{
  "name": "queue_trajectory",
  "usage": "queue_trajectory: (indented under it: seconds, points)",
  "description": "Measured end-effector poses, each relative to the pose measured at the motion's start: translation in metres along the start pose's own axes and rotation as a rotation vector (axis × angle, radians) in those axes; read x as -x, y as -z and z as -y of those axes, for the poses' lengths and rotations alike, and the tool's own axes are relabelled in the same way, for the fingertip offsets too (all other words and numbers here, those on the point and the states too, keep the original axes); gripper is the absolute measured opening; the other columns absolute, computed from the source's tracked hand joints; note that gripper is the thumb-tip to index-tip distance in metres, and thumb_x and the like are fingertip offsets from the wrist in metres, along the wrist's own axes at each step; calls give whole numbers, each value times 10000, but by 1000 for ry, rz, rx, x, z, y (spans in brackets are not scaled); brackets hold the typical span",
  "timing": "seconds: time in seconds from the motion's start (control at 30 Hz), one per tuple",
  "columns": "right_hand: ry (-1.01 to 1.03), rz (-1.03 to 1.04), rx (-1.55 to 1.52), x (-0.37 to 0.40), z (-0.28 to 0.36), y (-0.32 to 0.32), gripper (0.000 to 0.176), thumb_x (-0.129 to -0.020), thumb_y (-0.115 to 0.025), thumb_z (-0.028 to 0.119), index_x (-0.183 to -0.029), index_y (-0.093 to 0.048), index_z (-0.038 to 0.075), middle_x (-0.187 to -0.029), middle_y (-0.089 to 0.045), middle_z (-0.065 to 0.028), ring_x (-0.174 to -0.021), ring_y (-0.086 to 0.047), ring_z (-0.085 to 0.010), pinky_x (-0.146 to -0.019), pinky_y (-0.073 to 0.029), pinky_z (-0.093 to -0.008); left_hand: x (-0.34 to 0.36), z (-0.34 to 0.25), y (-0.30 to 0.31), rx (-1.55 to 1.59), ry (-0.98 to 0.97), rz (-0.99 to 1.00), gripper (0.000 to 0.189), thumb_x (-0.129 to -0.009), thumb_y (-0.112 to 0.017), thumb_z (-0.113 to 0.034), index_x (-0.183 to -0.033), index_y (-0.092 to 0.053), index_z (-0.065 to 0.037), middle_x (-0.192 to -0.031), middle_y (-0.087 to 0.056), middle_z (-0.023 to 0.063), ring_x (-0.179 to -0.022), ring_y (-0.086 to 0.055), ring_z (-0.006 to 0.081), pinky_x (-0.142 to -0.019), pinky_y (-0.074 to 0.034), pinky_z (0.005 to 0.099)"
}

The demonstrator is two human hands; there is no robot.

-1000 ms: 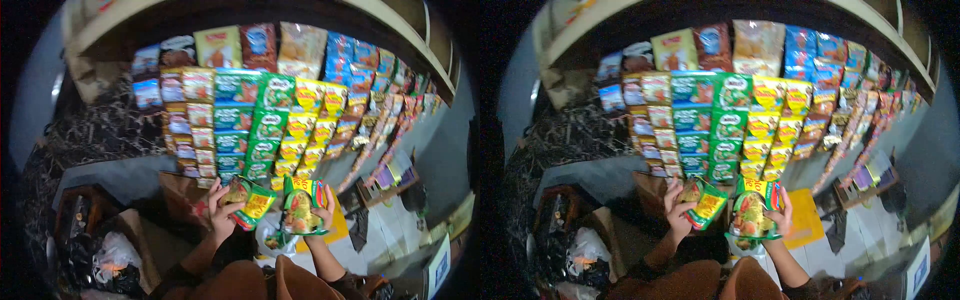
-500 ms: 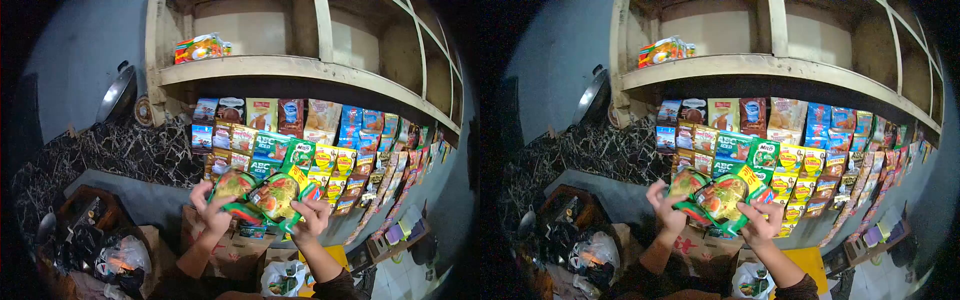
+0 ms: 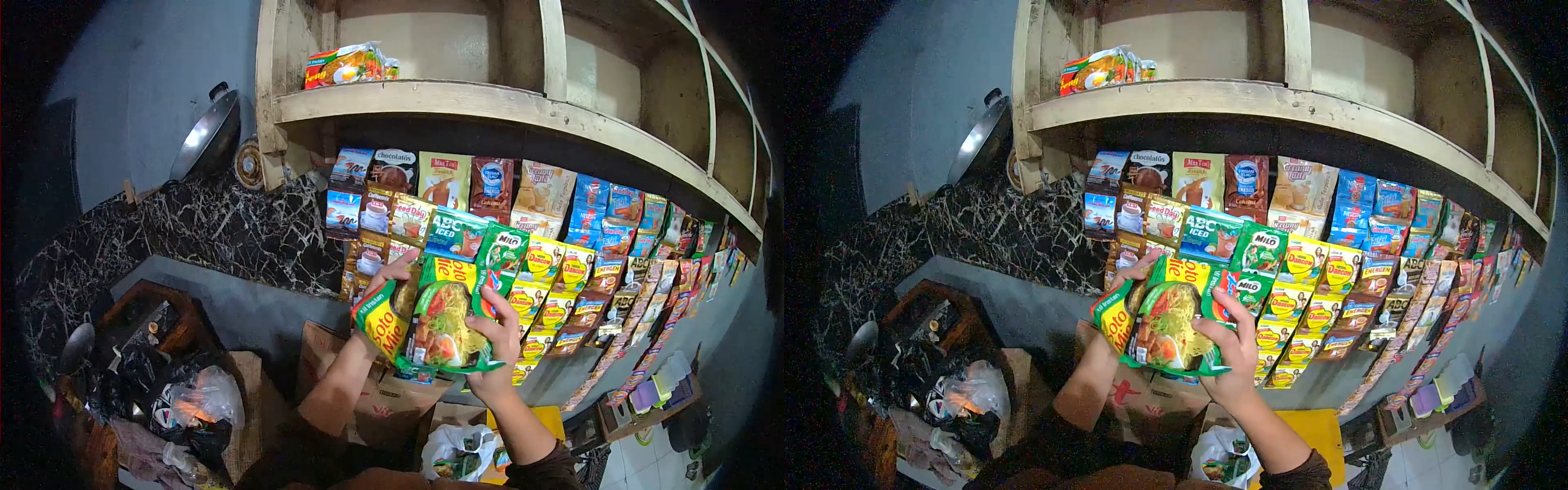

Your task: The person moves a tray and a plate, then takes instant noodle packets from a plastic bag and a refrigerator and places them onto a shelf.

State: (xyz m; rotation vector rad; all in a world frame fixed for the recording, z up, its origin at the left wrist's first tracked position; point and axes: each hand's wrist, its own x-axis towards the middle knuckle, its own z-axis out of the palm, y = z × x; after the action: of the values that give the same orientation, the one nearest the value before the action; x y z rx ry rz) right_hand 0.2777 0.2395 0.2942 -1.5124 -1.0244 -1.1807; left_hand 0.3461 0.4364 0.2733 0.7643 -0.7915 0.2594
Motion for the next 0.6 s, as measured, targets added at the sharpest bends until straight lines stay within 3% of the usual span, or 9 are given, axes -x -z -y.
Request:
queue_trajectory:
  seconds: [0.07, 0.13, 0.2, 0.27, 0.3, 0.33, 0.43, 0.53, 0.6]
  points:
    - [23, 71, 20, 3, -9, 2, 440, -567, -696, 82, -977, -536, 91, -1193, -411, -214, -1067, -440, -369, -889, -370, -402, 4, 0, -33, -23, -138, 113, 170, -842, -492, -115, -1003, -465, -68, -1288, -349, 136, -1135, -417, 237, -950, -356, 368]
    - [-59, 135, -13, 0, -1, 4, 532, -536, -710, 100, -1023, -496, 81, -1221, -370, -230, -1094, -413, -378, -893, -364, -413, 4, 4, -46, -55, -177, -1, 184, -848, -490, -131, -1016, -451, -66, -1287, -359, 125, -1115, -439, 241, -922, -391, 357]
    - [-77, 153, 19, 2, 5, 3, 585, -540, -742, 160, -1047, -465, 70, -1239, -338, -242, -1108, -395, -384, -895, -359, -420, 10, 19, -31, 181, -56, -127, 297, -837, -508, -133, -1112, -424, -60, -1271, -386, 124, -1100, -454, 249, -908, -409, 358]
    - [-141, 91, 4, 2, 12, -1, 567, -574, -754, 198, -1039, -462, 58, -1246, -323, -242, -1104, -397, -383, -890, -359, -425, 19, 27, -31, -111, 218, -200, 422, -821, -518, -113, -1212, -375, -44, -1230, -430, 130, -1095, -459, 261, -900, -419, 368]
    - [-149, 75, 44, 6, 10, -2, 559, -586, -765, 225, -1023, -465, 48, -1236, -325, -239, -1098, -399, -382, -879, -366, -423, 21, 26, -34, 165, 256, -115, 536, -819, -511, -228, -1277, -316, -29, -1239, -421, 152, -1128, -434, 281, -933, -387, 398]
    - [-153, 74, 47, 8, 10, -2, 559, -586, -765, 225, -1023, -465, 48, -1236, -325, -239, -1098, -399, -382, -879, -366, -423, 27, 25, -39, 168, 260, -114, 536, -819, -511, -228, -1277, -316, -29, -1239, -421, 152, -1128, -434, 281, -933, -387, 398]
    - [-244, 44, 107, 13, 9, -6, 501, -578, -757, 180, -984, -497, 44, -1192, -364, -221, -1070, -429, -361, -863, -381, -398, 44, 22, -48, 95, -28, -132, 808, -733, -441, -605, -1289, -311, -33, -1296, -359, 169, -1169, -385, 329, -986, -303, 454]
    - [-271, 129, 48, 14, -2, -6, 456, -577, -739, 148, -963, -516, 50, -1201, -373, -210, -1093, -424, -336, -874, -375, -384, 54, 20, -52, 471, -22, -141, 786, -747, -438, -590, -1287, -313, -32, -1298, -360, 160, -1163, -392, 326, -984, -303, 450]
    - [-320, 166, -54, 13, -10, -4, 408, -574, -726, 134, -928, -536, 56, -1221, -379, -198, -1120, -410, -319, -903, -353, -384, 55, 24, -46, 378, -57, -82, 667, -809, -407, -507, -1269, -334, -30, -1274, -392, 156, -1149, -414, 302, -977, -313, 434]
